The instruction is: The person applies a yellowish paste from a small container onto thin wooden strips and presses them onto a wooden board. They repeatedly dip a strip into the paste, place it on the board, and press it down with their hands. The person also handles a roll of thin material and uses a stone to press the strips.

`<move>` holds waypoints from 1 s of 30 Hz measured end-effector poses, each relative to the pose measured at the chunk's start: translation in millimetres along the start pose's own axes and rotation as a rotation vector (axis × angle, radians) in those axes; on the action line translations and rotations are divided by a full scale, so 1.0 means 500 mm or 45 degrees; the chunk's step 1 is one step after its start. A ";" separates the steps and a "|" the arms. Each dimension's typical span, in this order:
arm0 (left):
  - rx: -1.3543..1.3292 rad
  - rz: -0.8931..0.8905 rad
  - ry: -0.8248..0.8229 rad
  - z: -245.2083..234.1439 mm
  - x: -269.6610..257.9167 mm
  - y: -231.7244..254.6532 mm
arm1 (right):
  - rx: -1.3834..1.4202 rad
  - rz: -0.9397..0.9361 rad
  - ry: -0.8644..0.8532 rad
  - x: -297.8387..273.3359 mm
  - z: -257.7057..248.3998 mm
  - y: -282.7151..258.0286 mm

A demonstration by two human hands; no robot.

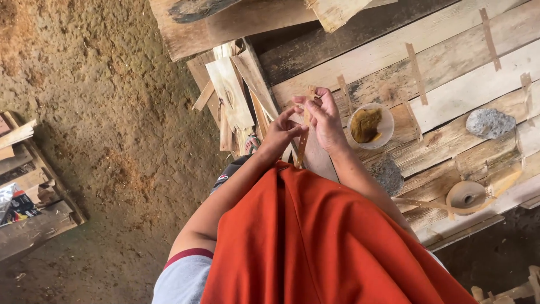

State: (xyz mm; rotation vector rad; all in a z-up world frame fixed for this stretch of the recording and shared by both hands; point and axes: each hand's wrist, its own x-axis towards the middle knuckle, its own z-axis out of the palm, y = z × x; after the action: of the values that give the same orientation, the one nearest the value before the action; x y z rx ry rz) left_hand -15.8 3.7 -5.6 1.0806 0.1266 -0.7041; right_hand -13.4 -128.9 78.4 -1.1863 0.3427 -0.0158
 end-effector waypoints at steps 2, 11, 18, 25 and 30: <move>0.029 0.004 0.008 -0.004 -0.008 0.011 | -0.003 0.016 -0.010 0.000 0.001 -0.001; 0.207 -0.042 0.137 -0.027 -0.023 -0.020 | -0.437 0.195 -0.042 0.026 -0.038 0.065; 0.406 -0.039 0.155 -0.020 -0.048 -0.001 | -0.557 0.377 0.061 0.032 -0.046 0.065; 0.562 0.068 0.141 -0.002 -0.059 0.016 | -0.590 0.152 0.136 0.049 -0.076 0.073; 0.919 0.088 0.236 -0.035 -0.025 -0.060 | -1.312 -0.483 0.043 0.112 -0.180 0.189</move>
State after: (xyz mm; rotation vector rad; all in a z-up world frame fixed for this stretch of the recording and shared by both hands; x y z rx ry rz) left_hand -39.0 15.8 -31.7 1.8334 -0.0129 -0.5954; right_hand -0.1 -185.0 -51.5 -2.2631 0.1339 -0.2092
